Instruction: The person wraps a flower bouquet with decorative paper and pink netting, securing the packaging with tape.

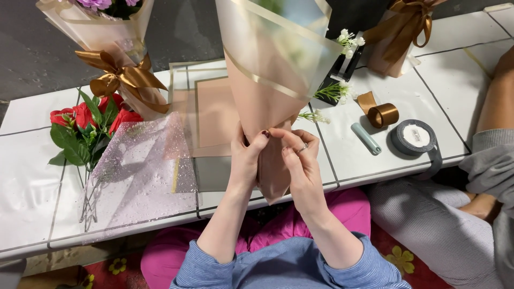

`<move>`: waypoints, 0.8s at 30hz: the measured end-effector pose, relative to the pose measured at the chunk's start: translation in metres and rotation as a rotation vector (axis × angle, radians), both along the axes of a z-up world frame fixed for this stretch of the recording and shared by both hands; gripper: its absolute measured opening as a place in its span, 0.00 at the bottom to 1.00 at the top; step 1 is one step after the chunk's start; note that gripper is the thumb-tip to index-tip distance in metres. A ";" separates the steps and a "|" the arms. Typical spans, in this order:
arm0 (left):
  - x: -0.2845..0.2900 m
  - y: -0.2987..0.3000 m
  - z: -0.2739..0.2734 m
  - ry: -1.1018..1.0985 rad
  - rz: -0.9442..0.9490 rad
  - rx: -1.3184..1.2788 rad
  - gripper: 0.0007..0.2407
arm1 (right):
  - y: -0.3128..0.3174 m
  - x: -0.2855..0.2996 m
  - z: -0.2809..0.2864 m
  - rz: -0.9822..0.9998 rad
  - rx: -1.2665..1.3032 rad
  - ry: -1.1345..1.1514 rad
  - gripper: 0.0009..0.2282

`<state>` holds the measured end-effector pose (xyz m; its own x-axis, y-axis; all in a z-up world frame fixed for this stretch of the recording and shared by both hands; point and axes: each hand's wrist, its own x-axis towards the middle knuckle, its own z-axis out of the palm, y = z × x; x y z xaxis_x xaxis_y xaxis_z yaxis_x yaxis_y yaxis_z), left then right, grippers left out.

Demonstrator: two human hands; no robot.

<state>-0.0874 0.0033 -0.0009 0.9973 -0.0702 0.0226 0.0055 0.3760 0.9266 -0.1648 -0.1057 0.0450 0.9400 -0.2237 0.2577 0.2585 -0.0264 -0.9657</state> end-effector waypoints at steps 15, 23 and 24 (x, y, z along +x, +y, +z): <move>0.006 0.014 -0.019 -0.104 0.062 0.175 0.26 | -0.034 0.049 -0.013 -0.400 0.124 -0.105 0.06; 0.044 0.051 -0.045 -0.277 0.342 0.292 0.30 | -0.097 0.084 -0.047 -0.491 0.468 0.224 0.11; 0.050 0.056 -0.053 -0.357 0.426 0.311 0.29 | -0.110 0.093 -0.058 -0.533 0.490 0.280 0.12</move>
